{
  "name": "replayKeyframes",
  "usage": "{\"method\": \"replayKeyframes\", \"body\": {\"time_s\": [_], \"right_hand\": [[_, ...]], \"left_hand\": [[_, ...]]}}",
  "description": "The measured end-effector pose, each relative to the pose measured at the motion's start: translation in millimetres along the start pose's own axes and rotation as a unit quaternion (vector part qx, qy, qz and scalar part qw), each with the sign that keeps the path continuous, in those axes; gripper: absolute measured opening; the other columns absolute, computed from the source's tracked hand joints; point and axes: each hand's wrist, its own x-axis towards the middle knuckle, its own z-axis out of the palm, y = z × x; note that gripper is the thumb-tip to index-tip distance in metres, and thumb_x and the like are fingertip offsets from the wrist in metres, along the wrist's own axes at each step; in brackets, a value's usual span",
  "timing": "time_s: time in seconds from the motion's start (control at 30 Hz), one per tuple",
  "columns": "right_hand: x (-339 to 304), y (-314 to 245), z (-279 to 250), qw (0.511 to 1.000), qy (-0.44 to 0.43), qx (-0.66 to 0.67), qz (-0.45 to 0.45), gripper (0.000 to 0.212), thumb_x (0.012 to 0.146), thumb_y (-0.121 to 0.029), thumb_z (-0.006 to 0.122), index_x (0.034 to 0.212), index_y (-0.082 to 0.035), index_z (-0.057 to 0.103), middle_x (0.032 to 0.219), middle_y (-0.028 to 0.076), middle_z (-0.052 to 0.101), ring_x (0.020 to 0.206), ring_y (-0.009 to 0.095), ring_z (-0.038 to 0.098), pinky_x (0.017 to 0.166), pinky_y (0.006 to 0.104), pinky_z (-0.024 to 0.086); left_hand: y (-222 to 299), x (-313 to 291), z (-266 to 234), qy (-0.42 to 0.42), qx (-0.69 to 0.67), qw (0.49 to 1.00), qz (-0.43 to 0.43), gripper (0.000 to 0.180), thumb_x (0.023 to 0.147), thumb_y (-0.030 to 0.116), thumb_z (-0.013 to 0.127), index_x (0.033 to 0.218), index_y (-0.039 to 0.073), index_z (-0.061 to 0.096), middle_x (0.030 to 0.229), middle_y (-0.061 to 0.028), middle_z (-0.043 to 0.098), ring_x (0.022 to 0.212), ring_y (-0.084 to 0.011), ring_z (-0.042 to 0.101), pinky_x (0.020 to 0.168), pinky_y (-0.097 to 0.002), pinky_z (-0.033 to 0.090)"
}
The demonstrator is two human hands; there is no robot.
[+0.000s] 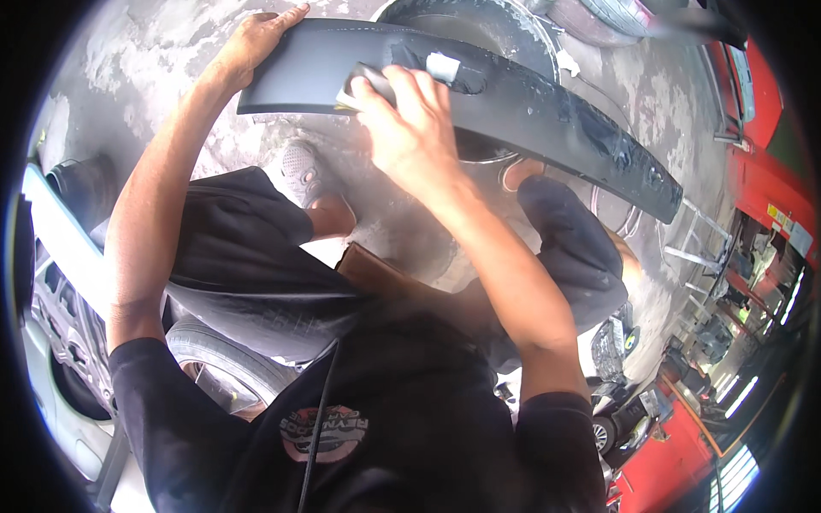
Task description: The person sits on the floor of a garage and sands a long, curved black car part using a sanding block. They repeatedly dip the block into a bucket of water and rub it along the surface of the part to smooth it.
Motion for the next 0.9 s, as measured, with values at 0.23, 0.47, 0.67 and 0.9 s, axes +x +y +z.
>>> {"method": "replayKeyframes", "body": {"time_s": [0.23,0.47,0.67,0.9], "right_hand": [[-38,2,-25,0.998,-0.011,-0.023,0.049,0.049,0.082,-0.006,0.084,0.13,-0.008,0.075,0.127,0.018,0.067,0.107,0.037,0.064,0.096,0.0475,0.053],[-32,6,-32,0.999,-0.032,-0.005,0.032,0.047,0.083,-0.007,0.083,0.129,-0.007,0.075,0.127,0.019,0.066,0.108,0.039,0.064,0.097,0.0474,0.053],[-13,5,-14,1.0,0.003,0.002,0.025,0.045,0.082,-0.007,0.084,0.127,-0.008,0.077,0.128,0.019,0.067,0.111,0.039,0.065,0.097,0.0476,0.053],[-38,37,-49,0.998,-0.014,-0.043,0.032,0.045,0.081,-0.004,0.085,0.126,-0.009,0.079,0.128,0.019,0.069,0.113,0.037,0.065,0.1,0.0468,0.054]], "left_hand": [[-7,0,-1,-0.05,0.002,0.999,0.012,0.071,0.103,0.053,0.071,0.126,-0.014,0.069,0.111,-0.0255,0.075,0.098,-0.0268,0.076,0.083,-0.0416,0.065],[-10,-3,6,-0.007,-0.003,0.999,0.042,0.069,0.104,0.054,0.069,0.12,-0.014,0.07,0.1,-0.0222,0.077,0.085,-0.0262,0.077,0.073,-0.0393,0.065],[-6,1,5,-0.054,0.005,0.998,0.036,0.07,0.104,0.054,0.069,0.125,-0.014,0.069,0.106,-0.0239,0.076,0.09,-0.0286,0.078,0.078,-0.0402,0.066],[-11,-3,12,0.016,0.089,0.993,0.079,0.073,0.104,0.057,0.067,0.126,-0.012,0.069,0.106,-0.0262,0.076,0.095,-0.0288,0.077,0.086,-0.04,0.064]]}}
